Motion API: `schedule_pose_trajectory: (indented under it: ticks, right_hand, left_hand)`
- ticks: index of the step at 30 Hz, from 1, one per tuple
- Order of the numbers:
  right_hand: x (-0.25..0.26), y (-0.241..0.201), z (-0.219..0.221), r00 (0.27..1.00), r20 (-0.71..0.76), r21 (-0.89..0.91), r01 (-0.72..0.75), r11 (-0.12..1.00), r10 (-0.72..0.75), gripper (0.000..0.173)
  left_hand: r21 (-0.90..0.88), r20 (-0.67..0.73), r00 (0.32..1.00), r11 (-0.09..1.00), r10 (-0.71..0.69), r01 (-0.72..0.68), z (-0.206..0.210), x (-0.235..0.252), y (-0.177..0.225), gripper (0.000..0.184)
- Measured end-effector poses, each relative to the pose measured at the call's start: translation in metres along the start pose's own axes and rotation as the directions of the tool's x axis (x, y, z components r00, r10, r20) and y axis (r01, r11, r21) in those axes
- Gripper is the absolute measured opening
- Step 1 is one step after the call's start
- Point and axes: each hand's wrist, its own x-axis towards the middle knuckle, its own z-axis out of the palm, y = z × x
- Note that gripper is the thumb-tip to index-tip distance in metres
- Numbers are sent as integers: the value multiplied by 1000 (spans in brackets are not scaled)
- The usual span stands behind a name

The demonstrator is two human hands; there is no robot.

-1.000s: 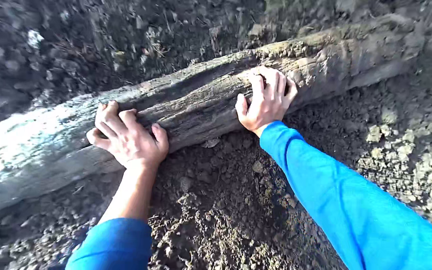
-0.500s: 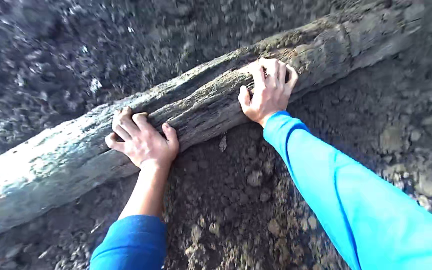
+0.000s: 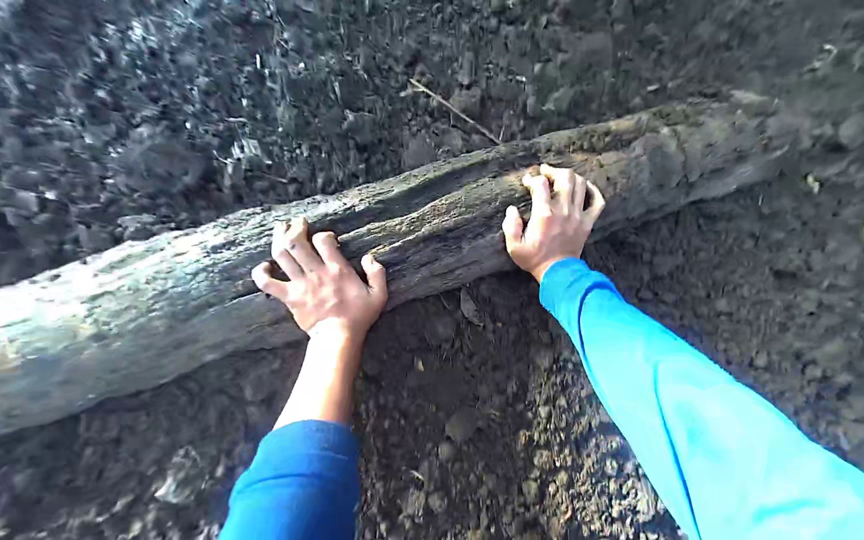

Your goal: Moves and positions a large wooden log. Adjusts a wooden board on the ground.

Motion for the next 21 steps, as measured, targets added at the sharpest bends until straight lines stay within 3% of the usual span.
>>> schedule_pose_trajectory:
  ticks: [10,21]
  right_hand:
    - [101,2,60,998,-64,32,8,999,-6,56]
    - [122,4,77,989,-149,25,9,1000,-5,54]
  left_hand:
    - [-7,-13,1000,1000,20,-20,33,108,10,69]
    - [16,-55,998,999,35,-34,37,138,15,69]
